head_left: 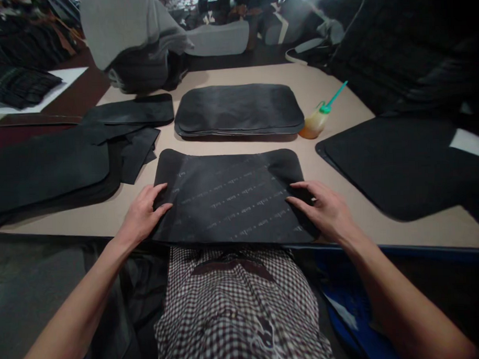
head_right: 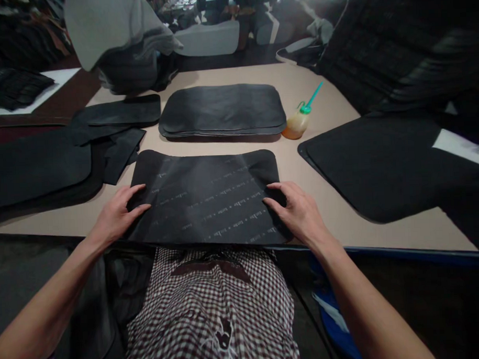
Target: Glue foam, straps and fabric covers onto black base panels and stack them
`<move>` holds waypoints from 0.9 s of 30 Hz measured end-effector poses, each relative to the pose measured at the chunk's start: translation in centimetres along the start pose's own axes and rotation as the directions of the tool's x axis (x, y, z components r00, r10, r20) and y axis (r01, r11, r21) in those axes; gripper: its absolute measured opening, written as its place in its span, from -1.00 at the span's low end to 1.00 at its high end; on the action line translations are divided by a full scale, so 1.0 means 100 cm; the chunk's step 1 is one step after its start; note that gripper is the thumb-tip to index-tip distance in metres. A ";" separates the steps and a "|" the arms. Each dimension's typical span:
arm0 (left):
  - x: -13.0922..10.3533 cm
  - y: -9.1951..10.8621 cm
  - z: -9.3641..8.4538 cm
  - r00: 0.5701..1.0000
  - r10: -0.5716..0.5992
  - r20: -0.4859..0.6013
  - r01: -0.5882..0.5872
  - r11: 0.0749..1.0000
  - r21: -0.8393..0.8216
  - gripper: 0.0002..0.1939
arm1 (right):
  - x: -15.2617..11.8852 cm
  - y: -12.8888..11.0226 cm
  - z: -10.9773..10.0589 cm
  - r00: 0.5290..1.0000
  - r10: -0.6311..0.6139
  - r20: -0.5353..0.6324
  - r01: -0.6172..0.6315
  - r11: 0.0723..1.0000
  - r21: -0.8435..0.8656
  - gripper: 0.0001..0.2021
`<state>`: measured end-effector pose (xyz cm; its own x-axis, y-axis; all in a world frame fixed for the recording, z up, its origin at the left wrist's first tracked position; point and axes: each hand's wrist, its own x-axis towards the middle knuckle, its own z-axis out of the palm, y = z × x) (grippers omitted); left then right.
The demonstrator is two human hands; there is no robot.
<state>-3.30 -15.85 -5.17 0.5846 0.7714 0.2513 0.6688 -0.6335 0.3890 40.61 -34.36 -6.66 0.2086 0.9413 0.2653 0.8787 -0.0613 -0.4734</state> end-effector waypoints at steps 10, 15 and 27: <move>-0.002 0.005 -0.001 1.000 -0.022 0.017 0.022 0.999 -0.024 -0.52 | -0.002 -0.006 0.000 0.998 -0.066 -0.018 0.062 0.984 -0.166 -0.60; 0.003 0.002 -0.006 0.999 -0.048 0.005 0.048 0.993 -0.107 -0.51 | 0.002 -0.003 0.007 0.963 -0.266 -0.046 0.243 0.928 -0.281 -0.60; -0.001 -0.007 -0.001 0.998 -0.059 -0.038 0.050 0.976 -0.210 -0.48 | 0.000 0.048 0.026 0.950 -0.280 0.138 0.296 0.948 -0.119 -0.67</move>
<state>-3.89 -15.43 -5.38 0.5259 0.8093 0.2616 0.5860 -0.5677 0.5783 43.73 -33.75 -11.15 -0.1068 0.9574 0.2683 0.9457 0.1812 -0.2700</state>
